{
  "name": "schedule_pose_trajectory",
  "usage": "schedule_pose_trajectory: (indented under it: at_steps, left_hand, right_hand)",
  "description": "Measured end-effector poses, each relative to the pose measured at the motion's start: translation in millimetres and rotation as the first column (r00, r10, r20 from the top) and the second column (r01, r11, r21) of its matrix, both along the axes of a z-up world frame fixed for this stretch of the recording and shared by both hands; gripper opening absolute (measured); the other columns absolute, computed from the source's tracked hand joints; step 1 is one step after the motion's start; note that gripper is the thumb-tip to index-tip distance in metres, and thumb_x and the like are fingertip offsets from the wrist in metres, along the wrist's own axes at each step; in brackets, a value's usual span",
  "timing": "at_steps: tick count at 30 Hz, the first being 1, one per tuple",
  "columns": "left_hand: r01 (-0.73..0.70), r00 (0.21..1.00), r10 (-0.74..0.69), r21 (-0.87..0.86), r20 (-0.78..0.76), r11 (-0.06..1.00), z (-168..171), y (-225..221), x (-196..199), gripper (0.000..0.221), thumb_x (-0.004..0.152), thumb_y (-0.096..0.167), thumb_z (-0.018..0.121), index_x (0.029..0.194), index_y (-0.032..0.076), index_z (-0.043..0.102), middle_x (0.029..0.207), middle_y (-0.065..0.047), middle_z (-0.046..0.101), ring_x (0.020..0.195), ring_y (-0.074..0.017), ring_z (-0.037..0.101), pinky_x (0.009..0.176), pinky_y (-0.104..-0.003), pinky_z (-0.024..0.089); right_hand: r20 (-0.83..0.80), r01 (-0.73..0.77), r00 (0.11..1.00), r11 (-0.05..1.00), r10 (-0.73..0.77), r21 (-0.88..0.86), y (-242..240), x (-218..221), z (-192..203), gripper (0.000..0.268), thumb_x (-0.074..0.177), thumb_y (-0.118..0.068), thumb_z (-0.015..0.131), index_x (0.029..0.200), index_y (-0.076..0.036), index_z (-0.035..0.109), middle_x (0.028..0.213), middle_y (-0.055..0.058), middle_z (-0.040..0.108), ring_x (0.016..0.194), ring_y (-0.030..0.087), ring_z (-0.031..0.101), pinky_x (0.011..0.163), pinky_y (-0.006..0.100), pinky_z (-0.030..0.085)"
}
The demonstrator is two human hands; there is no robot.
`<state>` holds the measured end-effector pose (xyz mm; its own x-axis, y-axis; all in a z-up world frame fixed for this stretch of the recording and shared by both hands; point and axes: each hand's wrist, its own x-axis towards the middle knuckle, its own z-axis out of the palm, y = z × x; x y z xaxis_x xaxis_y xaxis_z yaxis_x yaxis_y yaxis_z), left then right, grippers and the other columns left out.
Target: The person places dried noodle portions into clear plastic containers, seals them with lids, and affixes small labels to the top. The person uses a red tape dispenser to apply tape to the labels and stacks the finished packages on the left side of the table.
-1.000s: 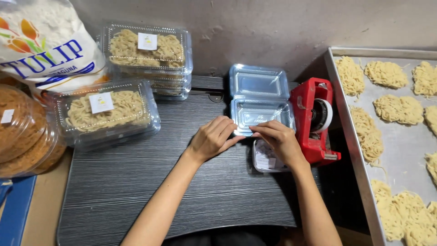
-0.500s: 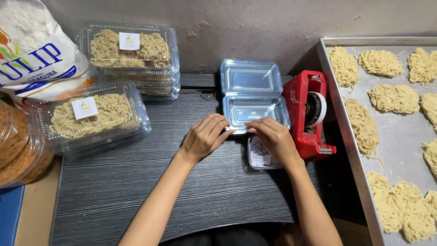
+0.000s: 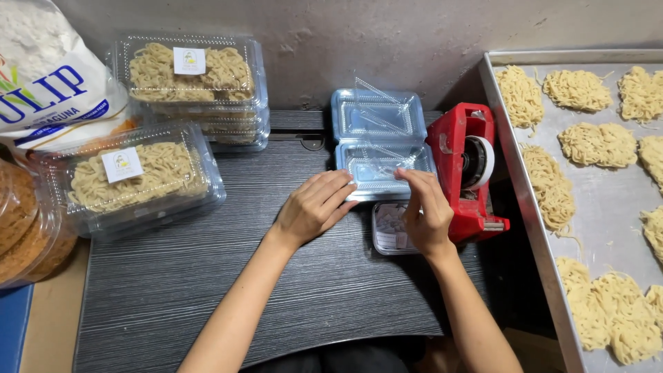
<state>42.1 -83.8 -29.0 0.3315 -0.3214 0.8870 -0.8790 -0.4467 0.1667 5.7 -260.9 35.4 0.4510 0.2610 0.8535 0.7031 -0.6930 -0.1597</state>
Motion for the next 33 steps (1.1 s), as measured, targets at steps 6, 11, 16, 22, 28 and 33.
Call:
schedule_pose_trajectory:
  at_steps: [6,11,16,22,28,33]
  left_hand:
    - [0.051,0.994,-0.045,0.056,-0.099,0.997,-4.5,0.0,0.8,0.028,0.087,0.028,0.056,0.1,0.004,0.061,0.1,-0.008,0.063,0.102,-0.0225,0.058,0.091,-0.036,0.045]
    - [0.122,0.904,-0.174,-0.154,-0.391,0.981,-37.5,13.5,15.5,0.054,0.09,0.048,0.029,0.104,0.006,0.06,0.099,-0.007,0.063,0.098,-0.0239,0.06,0.086,-0.036,0.048]
    - [0.085,0.464,-0.566,-0.602,-0.682,0.794,19.3,27.2,4.5,0.061,0.087,0.048,0.039,0.121,-0.002,0.046,0.112,-0.026,0.055,0.099,-0.039,0.057,0.085,-0.046,0.047]
    - [-0.048,0.412,-0.605,-0.679,-0.681,0.732,30.5,39.1,-1.5,0.046,0.082,-0.001,0.052,0.125,-0.001,0.037,0.104,-0.025,0.057,0.091,-0.0341,0.062,0.078,-0.038,0.053]
    - [-0.271,0.546,-0.249,-0.45,-0.8,0.851,71.1,63.6,-48.7,0.028,0.085,-0.001,0.05,0.112,-0.001,0.049,0.083,-0.02,0.066,0.069,-0.028,0.068,0.061,-0.031,0.058]
    - [-0.488,0.614,0.109,-0.267,-0.782,0.831,67.5,86.9,-90.2,0.02,0.086,0.002,0.054,0.105,0.0,0.055,0.08,-0.013,0.067,0.067,-0.0165,0.067,0.065,-0.023,0.055]
  right_hand:
    - [0.131,0.0,0.991,0.999,-0.007,0.047,3.1,-2.9,-4.5,0.021,0.078,0.017,0.054,0.095,0.009,0.062,0.08,0.014,0.061,0.065,0.027,0.059,0.06,0.036,0.051]
    - [0.216,-0.059,0.974,0.998,0.06,-0.012,19.6,-6.2,-2.5,0.014,0.079,0.006,0.059,0.077,-0.002,0.071,0.071,0.01,0.063,0.055,0.022,0.056,0.05,0.033,0.049]
    - [0.154,-0.183,0.967,0.975,0.201,-0.125,31.6,-15.1,-0.7,0.023,0.088,-0.003,0.047,0.081,-0.005,0.069,0.076,0.01,0.064,0.06,0.022,0.058,0.055,0.032,0.049]
    - [0.02,-0.265,0.96,0.933,0.278,-0.242,35.2,-24.2,12.2,0.01,0.08,0.002,0.061,0.078,-0.006,0.066,0.073,0.011,0.062,0.059,0.022,0.058,0.053,0.031,0.049]
    - [0.014,-0.362,0.926,0.898,0.377,-0.25,54.2,-41.8,19.7,0.017,0.087,0.0,0.051,0.081,-0.006,0.065,0.071,0.01,0.06,0.058,0.021,0.059,0.053,0.027,0.049]
    - [-0.135,-0.473,0.876,0.767,0.464,-0.434,60.1,-57.8,-4.6,0.021,0.094,-0.006,0.045,0.11,-0.005,0.057,0.087,0.006,0.062,0.071,0.014,0.06,0.056,0.022,0.042]
